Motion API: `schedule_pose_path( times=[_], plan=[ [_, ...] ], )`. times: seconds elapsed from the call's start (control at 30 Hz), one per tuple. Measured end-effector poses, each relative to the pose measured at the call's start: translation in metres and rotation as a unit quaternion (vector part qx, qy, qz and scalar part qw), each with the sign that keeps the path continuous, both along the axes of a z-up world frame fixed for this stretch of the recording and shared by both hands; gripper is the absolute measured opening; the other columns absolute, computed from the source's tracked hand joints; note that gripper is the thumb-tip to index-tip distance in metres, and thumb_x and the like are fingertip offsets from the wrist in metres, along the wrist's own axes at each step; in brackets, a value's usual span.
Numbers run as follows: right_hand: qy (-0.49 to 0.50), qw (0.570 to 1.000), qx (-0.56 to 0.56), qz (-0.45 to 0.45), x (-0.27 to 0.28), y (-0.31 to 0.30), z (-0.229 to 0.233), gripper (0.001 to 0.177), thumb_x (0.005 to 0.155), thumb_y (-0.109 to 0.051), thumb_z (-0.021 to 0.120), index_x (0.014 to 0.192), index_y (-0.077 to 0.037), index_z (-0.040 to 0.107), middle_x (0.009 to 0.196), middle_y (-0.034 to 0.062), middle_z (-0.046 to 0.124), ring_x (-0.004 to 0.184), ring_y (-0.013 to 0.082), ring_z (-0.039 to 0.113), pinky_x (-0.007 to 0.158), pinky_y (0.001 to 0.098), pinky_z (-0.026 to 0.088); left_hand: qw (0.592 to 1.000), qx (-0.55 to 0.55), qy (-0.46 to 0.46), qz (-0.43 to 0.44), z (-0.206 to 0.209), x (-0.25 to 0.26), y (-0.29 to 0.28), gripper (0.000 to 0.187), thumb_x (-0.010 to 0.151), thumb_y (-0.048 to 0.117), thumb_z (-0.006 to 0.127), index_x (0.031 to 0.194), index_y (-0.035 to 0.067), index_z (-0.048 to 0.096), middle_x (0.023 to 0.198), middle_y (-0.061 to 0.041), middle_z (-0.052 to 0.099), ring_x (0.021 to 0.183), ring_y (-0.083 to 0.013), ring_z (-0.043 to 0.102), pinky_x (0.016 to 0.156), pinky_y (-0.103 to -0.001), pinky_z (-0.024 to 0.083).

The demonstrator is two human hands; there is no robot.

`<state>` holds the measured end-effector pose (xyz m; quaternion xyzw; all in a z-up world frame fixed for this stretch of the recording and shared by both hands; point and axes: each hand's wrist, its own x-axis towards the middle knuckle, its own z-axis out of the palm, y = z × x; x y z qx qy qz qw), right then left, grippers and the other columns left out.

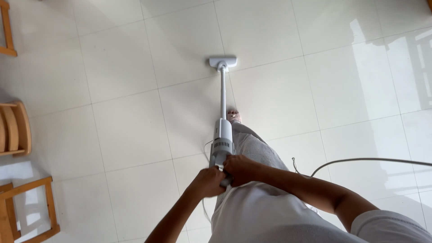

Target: The person uses a corded stick vacuum to clean a white tiled floor. They move the vacuum back and forth across the room, navigating around wooden chairs and a table, and continue until the end of the clip.

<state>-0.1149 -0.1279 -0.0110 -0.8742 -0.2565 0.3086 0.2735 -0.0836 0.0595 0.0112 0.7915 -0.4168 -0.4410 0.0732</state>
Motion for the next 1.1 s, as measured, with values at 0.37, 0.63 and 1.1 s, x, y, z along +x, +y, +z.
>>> schedule_pose_path(
  times=[0.37,0.63,1.1],
  plan=[
    [0.098,0.989,0.015,0.11,-0.053,0.025,0.12,0.033,0.079,-0.04,0.067,0.09,-0.009,0.072,0.087,0.0092,0.073,0.079,0.0306,0.069,0.074,0.041,0.055,0.993,-0.023,0.006,0.119,0.086,-0.093,0.037,0.035,0.076,0.046,0.074,0.071,0.012,0.066,0.072,-0.009,0.069,0.065,-0.0317,0.065,0.062,-0.044,0.049],
    [0.053,0.997,0.045,0.041,-0.035,-0.023,0.053,0.013,0.068,-0.019,0.072,0.078,-0.013,0.07,0.079,0.0008,0.069,0.074,0.0207,0.066,0.066,0.0345,0.053,0.994,-0.055,-0.054,0.074,0.021,-0.061,-0.016,0.031,0.079,0.04,0.071,0.081,0.009,0.067,0.078,-0.01,0.071,0.071,-0.0327,0.068,0.065,-0.047,0.054],
    [-0.049,0.976,0.185,-0.106,0.139,-0.168,-0.025,0.038,0.059,-0.015,0.079,0.091,0.003,0.07,0.098,0.0194,0.074,0.103,0.0459,0.069,0.089,0.0517,0.057,0.993,-0.021,-0.063,0.101,-0.019,0.144,-0.171,0.035,0.079,0.041,0.067,0.085,0.007,0.07,0.086,-0.02,0.069,0.088,-0.0416,0.071,0.077,-0.049,0.056]
  ],
)
